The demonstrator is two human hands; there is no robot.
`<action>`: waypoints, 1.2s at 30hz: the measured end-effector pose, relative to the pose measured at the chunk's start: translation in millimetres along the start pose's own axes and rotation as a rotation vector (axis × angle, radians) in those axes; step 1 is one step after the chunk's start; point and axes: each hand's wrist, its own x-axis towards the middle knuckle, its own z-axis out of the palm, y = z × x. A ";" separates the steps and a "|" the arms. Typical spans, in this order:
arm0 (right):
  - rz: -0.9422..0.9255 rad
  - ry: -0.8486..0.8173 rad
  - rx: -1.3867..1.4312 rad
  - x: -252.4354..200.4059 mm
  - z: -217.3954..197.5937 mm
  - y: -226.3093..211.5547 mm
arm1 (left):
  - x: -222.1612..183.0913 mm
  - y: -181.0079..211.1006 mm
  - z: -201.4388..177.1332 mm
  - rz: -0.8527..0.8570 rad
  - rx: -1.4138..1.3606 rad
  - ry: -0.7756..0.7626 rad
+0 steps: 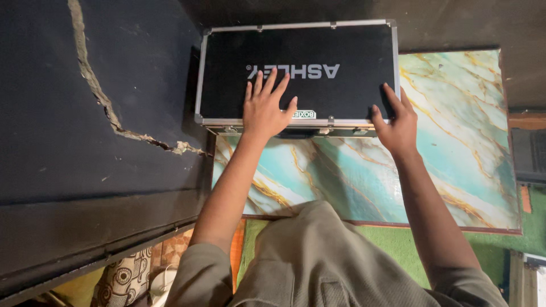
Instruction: The person opens a black hard case on a table and then picks up and opens a silver hard case in a room with keyboards.
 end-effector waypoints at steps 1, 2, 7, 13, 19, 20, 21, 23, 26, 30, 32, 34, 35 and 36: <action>-0.005 -0.001 0.003 -0.1 -0.3 -1.0 | -2.2 -0.2 2.3 0.003 -0.004 0.024; -0.011 -0.001 0.007 -0.2 -0.3 -1.2 | -3.9 -0.8 4.3 0.006 -0.008 0.049; 0.092 0.002 -0.128 -5.1 0.9 1.6 | -9.2 -4.7 8.4 0.001 0.031 0.001; -0.035 0.022 -0.192 -3.4 2.1 7.4 | -27.7 -32.3 -10.1 0.204 0.021 0.017; 0.007 -0.046 -0.156 -2.0 -3.7 4.6 | -35.3 -44.3 -26.0 0.214 0.028 -0.031; -0.038 -0.048 -0.182 10.3 -4.3 5.9 | -23.6 -46.0 -25.8 0.209 0.034 -0.015; -0.063 -0.078 -0.176 8.7 -7.8 6.0 | -26.6 -44.9 -24.8 0.193 0.046 -0.017; -0.104 -0.144 -0.162 2.5 -13.5 6.5 | -37.2 -44.2 -21.6 0.160 0.067 -0.031; -0.070 -0.181 -0.243 6.4 -14.3 3.1 | -37.4 -46.5 -23.0 0.118 0.020 -0.033; -0.051 -0.193 -0.215 16.0 -12.4 -5.9 | -31.1 -46.9 -28.6 0.081 0.023 -0.070; -0.070 -0.196 -0.212 21.3 -8.2 -9.4 | -28.1 -49.6 -30.9 0.084 0.031 -0.071; -0.012 -0.209 -0.199 23.3 -2.3 -10.9 | -26.8 -54.3 -31.7 0.075 0.037 -0.079; 0.013 -0.213 -0.192 27.3 1.2 -10.8 | -23.1 -58.4 -32.4 0.071 0.040 -0.079; -0.003 -0.208 -0.209 30.4 5.0 -10.9 | -20.2 -62.3 -33.0 0.067 0.035 -0.080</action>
